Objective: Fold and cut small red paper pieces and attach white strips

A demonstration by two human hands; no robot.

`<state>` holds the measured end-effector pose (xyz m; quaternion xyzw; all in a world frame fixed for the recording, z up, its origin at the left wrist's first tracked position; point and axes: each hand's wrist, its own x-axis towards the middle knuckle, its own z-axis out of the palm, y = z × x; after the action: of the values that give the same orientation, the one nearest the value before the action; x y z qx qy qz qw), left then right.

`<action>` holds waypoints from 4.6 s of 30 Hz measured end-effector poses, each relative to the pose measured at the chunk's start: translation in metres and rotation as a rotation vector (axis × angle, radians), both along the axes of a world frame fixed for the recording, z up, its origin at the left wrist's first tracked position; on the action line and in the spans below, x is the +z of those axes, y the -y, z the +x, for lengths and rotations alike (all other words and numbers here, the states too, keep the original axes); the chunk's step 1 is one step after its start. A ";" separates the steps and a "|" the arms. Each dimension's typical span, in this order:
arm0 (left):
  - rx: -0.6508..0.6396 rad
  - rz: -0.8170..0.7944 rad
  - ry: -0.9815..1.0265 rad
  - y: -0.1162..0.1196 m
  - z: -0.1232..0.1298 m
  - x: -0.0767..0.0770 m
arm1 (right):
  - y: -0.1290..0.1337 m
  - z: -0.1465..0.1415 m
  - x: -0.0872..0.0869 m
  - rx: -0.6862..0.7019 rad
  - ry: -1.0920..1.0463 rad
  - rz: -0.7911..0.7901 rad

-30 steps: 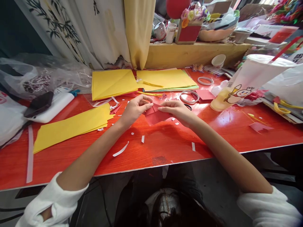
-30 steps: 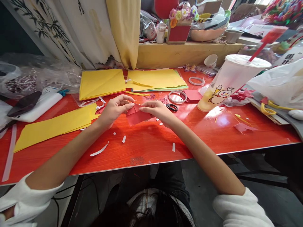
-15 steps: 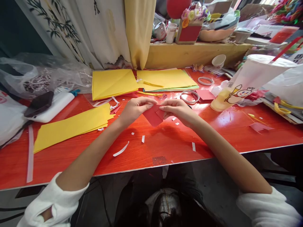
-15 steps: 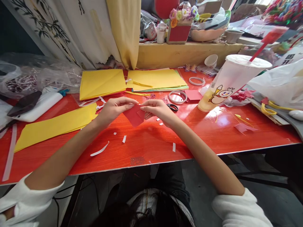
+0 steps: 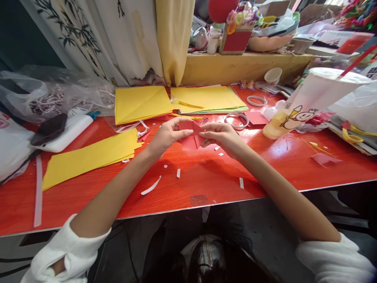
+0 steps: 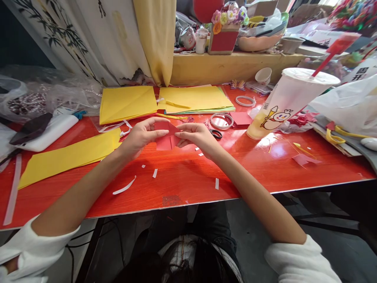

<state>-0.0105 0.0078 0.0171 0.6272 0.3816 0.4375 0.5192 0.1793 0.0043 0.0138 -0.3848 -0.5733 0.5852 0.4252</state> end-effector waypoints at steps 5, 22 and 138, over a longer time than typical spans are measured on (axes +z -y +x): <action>-0.027 0.005 0.039 0.000 0.001 -0.002 | 0.000 -0.002 -0.001 0.043 -0.016 -0.071; -0.019 0.158 -0.090 0.006 0.001 0.003 | 0.001 0.001 0.001 0.133 -0.130 -0.132; 0.083 0.810 -0.505 0.010 0.002 -0.008 | 0.004 0.007 0.011 0.098 -0.062 -0.159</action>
<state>-0.0087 -0.0019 0.0094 0.8499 0.3196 0.4054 0.1062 0.1866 0.0001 0.0244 -0.3707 -0.5297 0.6605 0.3817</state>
